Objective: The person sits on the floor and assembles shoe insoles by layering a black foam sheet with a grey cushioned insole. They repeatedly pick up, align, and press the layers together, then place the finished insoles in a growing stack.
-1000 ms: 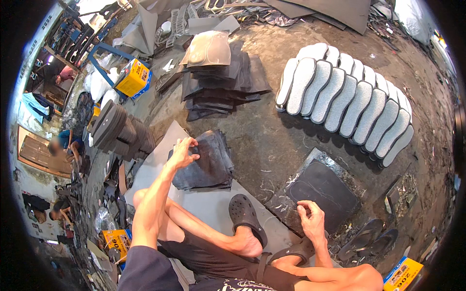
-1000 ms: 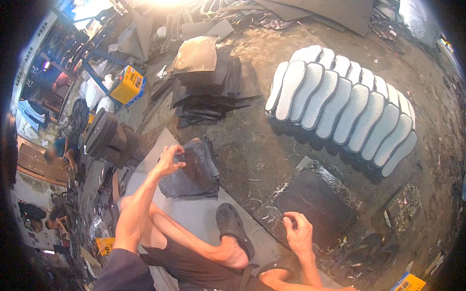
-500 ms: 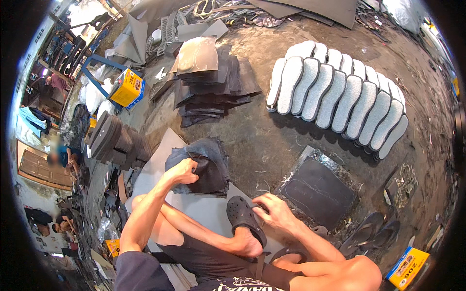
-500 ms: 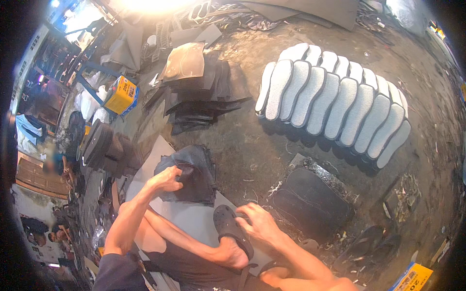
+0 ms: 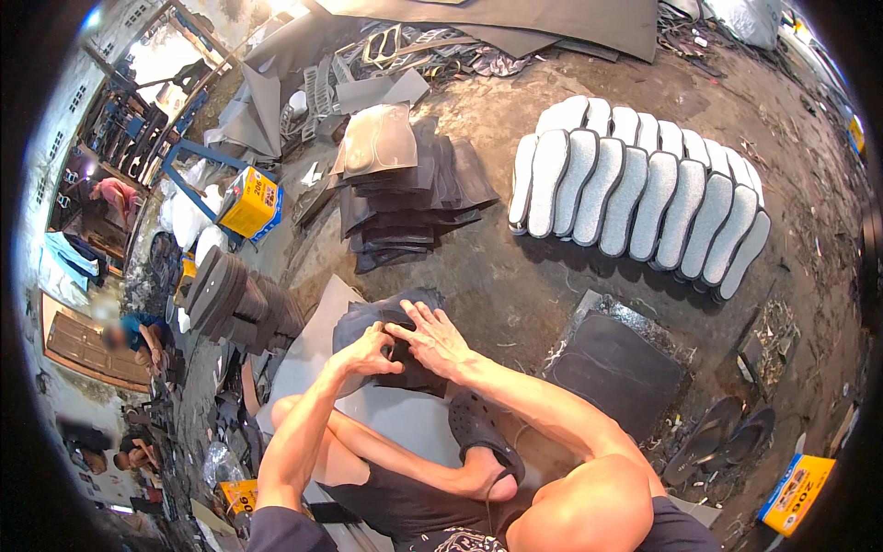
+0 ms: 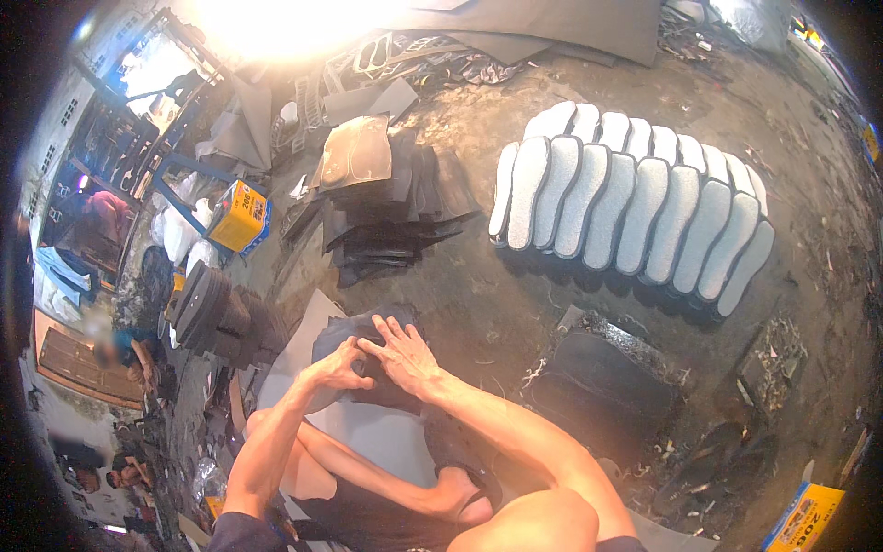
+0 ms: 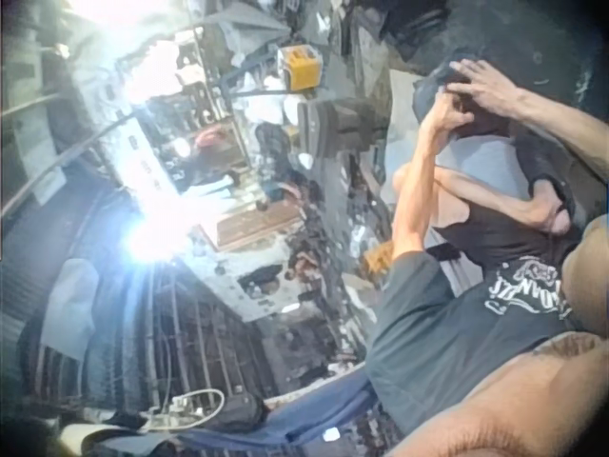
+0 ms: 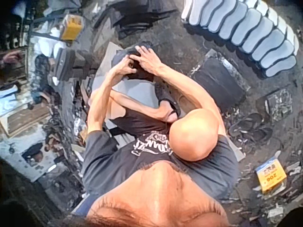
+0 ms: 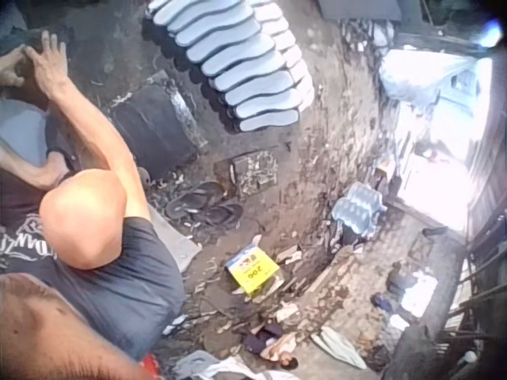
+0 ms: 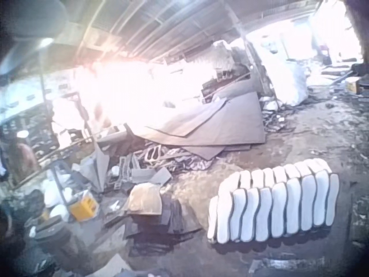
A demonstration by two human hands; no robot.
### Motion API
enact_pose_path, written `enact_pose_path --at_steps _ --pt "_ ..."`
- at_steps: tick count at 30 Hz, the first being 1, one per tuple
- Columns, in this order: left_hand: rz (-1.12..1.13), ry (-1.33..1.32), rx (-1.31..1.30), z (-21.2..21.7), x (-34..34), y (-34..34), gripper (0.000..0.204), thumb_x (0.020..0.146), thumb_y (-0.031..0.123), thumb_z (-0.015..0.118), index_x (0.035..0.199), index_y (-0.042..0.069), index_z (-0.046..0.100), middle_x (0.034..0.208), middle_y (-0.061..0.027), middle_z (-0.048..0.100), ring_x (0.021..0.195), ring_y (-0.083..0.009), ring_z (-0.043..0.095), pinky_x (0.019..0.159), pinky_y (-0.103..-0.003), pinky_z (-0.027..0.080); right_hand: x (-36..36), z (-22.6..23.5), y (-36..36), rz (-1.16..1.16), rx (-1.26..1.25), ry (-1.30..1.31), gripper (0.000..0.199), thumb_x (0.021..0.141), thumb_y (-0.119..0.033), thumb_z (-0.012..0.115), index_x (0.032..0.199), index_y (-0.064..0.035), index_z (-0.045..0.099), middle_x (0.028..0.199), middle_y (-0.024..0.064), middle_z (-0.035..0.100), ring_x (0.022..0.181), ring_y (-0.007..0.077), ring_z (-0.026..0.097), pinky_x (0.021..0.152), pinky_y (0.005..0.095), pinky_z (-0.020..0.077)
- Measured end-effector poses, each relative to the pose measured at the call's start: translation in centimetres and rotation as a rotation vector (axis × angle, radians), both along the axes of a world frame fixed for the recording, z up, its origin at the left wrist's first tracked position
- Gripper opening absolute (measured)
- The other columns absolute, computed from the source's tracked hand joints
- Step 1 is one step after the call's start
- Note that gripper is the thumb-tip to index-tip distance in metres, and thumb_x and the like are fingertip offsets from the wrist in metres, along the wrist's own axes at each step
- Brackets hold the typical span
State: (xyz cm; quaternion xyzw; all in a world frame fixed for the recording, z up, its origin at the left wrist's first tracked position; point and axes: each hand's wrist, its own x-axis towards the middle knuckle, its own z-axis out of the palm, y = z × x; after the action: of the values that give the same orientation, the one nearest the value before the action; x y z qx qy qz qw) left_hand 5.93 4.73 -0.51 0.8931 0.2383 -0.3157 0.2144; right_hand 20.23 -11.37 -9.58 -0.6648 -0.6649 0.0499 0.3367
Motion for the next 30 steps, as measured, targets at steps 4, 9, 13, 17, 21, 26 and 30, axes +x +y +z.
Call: enact_pose_path --at_steps 4,9,13,17,21,26,30 --pt "0.171 -0.089 -0.468 0.0 -1.3 4.3 0.049 0.103 0.041 0.048 0.131 0.01 0.073 0.137 -0.0098 0.066 0.133 -0.0249 0.056 0.11 -0.04 0.045 0.6 0.7 0.7 0.035 0.109 -0.112 0.034 0.094 -0.023 0.075 0.128 -0.0204 0.072 0.16 0.0172 0.051 0.152 0.0373 0.046 0.118 0.0519 0.0408" --pt "0.418 -0.086 -0.371 -1.4 -0.2 4.4 0.05 0.103 0.04 0.05 0.143 0.016 0.068 0.145 -0.0034 0.064 0.134 -0.0219 0.057 0.108 -0.051 0.051 -1.0 2.7 -2.1 0.267 0.293 -0.112 0.018 0.094 -0.021 0.066 0.108 -0.0109 0.072 0.13 0.016 0.066 0.145 0.0354 0.053 0.12 0.0504 0.041" --pt "0.274 -0.034 -0.227 -1.8 2.3 3.5 0.053 0.099 0.035 0.06 0.148 0.014 0.065 0.141 -0.0114 0.07 0.128 -0.0266 0.066 0.106 -0.042 0.054 -2.7 8.0 -12.1 0.354 -0.126 0.083 0.031 0.096 -0.009 0.063 0.126 -0.0094 0.057 0.105 0.0122 0.063 0.104 0.033 0.073 0.085 0.0422 0.0601" --pt "0.206 -0.171 -0.001 -0.4 2.9 -0.4 0.082 0.082 0.04 0.089 0.15 0.008 0.058 0.131 -0.0231 0.067 0.116 -0.0339 0.07 0.104 -0.045 0.057 4.5 13.4 -21.3 0.189 -0.214 0.607 0.023 0.103 -0.008 0.064 0.126 -0.0066 0.061 0.108 0.0154 0.069 0.089 0.035 0.073 0.074 0.0443 0.0609" --pt "0.248 -0.137 0.002 -0.4 1.2 -0.1 0.089 0.079 0.042 0.094 0.151 0.008 0.054 0.135 -0.0241 0.062 0.119 -0.0363 0.068 0.105 -0.048 0.057 12.4 16.7 -30.2 -0.22 -0.302 0.735 0.031 0.109 -0.011 0.062 0.14 -0.0091 0.064 0.117 0.0184 0.076 0.109 0.0384 0.075 0.091 0.0448 0.0607" --pt "0.07 0.09 0.248 0.2 8.5 0.0 0.071 0.082 0.042 0.092 0.136 0.003 0.067 0.122 -0.0234 0.076 0.114 -0.0377 0.076 0.099 -0.048 0.06 21.3 5.3 -39.2 -0.529 -0.226 0.637 0.025 0.105 -0.008 0.065 0.126 -0.0087 0.077 0.114 0.0131 0.078 0.105 0.0322 0.072 0.099 0.0417 0.0559" --pt "0.204 -0.611 0.132 -2.2 18.6 -6.9 0.073 0.084 0.046 0.094 0.136 0.001 0.069 0.122 -0.0242 0.077 0.112 -0.0375 0.076 0.097 -0.046 0.061 22.1 -0.8 -42.6 -0.729 -0.264 0.349 0.023 0.104 -0.006 0.065 0.121 -0.0096 0.079 0.107 0.0127 0.069 0.105 0.0333 0.065 0.098 0.0446 0.054"
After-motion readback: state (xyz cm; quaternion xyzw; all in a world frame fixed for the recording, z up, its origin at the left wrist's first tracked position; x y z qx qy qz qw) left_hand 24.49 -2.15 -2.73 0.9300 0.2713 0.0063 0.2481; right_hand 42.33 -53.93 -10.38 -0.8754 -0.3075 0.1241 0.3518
